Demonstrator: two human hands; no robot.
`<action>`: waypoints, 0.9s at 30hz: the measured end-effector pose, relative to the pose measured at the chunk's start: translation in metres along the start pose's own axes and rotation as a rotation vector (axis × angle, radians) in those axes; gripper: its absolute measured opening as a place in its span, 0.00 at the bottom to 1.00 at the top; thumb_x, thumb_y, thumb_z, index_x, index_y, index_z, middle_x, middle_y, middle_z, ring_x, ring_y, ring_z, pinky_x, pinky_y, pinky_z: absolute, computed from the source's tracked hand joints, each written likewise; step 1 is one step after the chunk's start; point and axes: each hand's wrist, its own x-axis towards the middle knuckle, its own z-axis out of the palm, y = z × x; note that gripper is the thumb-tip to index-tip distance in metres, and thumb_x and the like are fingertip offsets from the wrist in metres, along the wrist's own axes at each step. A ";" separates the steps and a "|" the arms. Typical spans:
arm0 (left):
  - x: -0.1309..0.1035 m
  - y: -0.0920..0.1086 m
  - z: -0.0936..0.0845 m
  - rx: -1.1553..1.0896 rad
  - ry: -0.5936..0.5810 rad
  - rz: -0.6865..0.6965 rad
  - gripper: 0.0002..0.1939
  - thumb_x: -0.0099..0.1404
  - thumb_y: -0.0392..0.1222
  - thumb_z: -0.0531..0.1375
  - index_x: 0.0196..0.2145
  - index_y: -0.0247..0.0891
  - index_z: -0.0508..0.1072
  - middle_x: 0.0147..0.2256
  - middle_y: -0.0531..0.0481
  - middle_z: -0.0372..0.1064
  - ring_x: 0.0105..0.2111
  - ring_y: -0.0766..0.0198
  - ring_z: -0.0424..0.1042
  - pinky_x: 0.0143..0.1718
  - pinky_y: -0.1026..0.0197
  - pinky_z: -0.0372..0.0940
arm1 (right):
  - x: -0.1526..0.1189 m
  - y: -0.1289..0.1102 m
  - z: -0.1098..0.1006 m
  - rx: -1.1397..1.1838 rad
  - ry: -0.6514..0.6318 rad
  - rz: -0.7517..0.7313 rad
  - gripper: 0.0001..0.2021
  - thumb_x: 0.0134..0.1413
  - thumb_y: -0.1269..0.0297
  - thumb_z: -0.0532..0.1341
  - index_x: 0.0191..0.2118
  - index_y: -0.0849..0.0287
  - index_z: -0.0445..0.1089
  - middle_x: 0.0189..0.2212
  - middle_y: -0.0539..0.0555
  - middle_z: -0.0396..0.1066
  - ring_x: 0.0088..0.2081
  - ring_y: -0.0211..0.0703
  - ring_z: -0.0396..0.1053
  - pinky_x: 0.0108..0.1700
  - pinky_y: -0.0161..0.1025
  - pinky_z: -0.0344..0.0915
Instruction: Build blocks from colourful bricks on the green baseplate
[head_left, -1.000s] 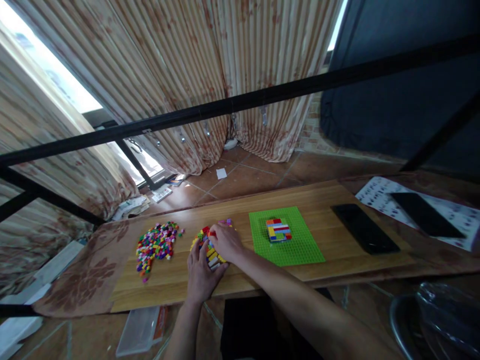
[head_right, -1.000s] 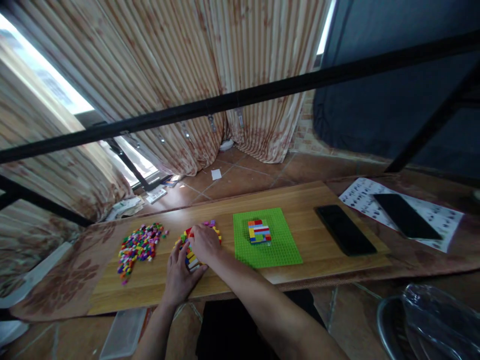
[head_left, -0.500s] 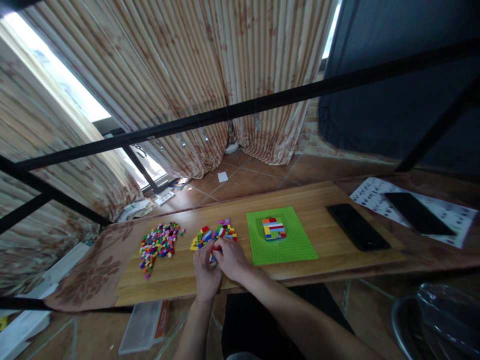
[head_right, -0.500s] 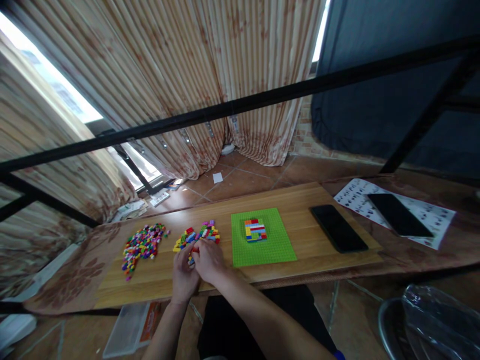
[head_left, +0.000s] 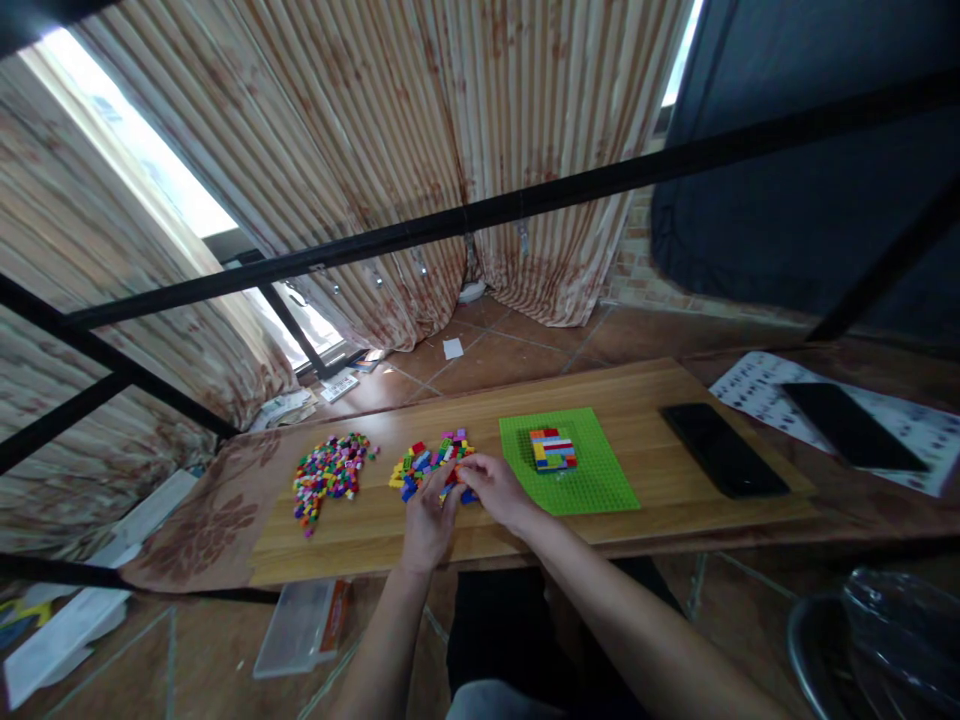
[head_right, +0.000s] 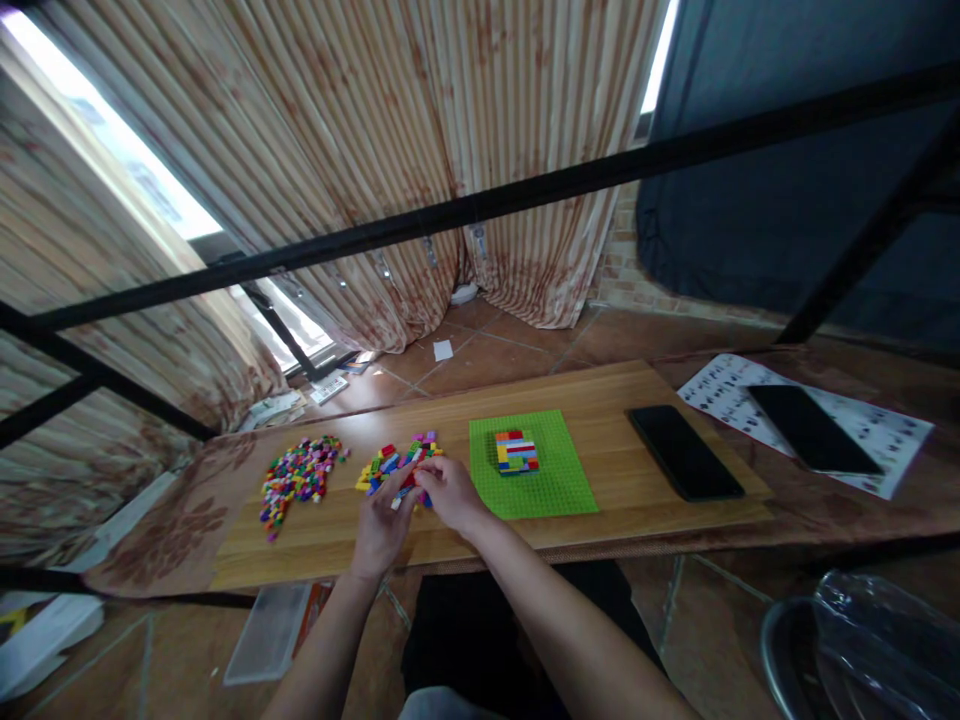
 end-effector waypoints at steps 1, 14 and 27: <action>0.001 0.000 0.001 -0.013 0.009 -0.008 0.17 0.64 0.41 0.55 0.51 0.42 0.69 0.47 0.46 0.72 0.48 0.59 0.71 0.51 0.54 0.65 | -0.002 0.000 -0.002 0.121 0.021 0.055 0.09 0.49 0.60 0.60 0.31 0.59 0.71 0.23 0.47 0.68 0.25 0.36 0.65 0.28 0.33 0.59; 0.035 -0.027 0.017 0.160 0.028 -0.047 0.16 0.62 0.34 0.51 0.47 0.37 0.71 0.43 0.43 0.72 0.44 0.57 0.71 0.48 0.52 0.66 | -0.063 -0.005 -0.068 0.478 0.221 0.225 0.16 0.42 0.56 0.68 0.38 0.57 0.72 0.28 0.51 0.73 0.29 0.36 0.71 0.33 0.33 0.67; 0.032 -0.010 0.030 0.234 0.134 -0.012 0.14 0.60 0.36 0.55 0.45 0.37 0.71 0.49 0.40 0.67 0.51 0.52 0.65 0.53 0.44 0.61 | -0.070 0.007 -0.154 -0.046 0.491 0.141 0.17 0.43 0.55 0.64 0.40 0.59 0.74 0.25 0.50 0.70 0.25 0.37 0.66 0.28 0.36 0.65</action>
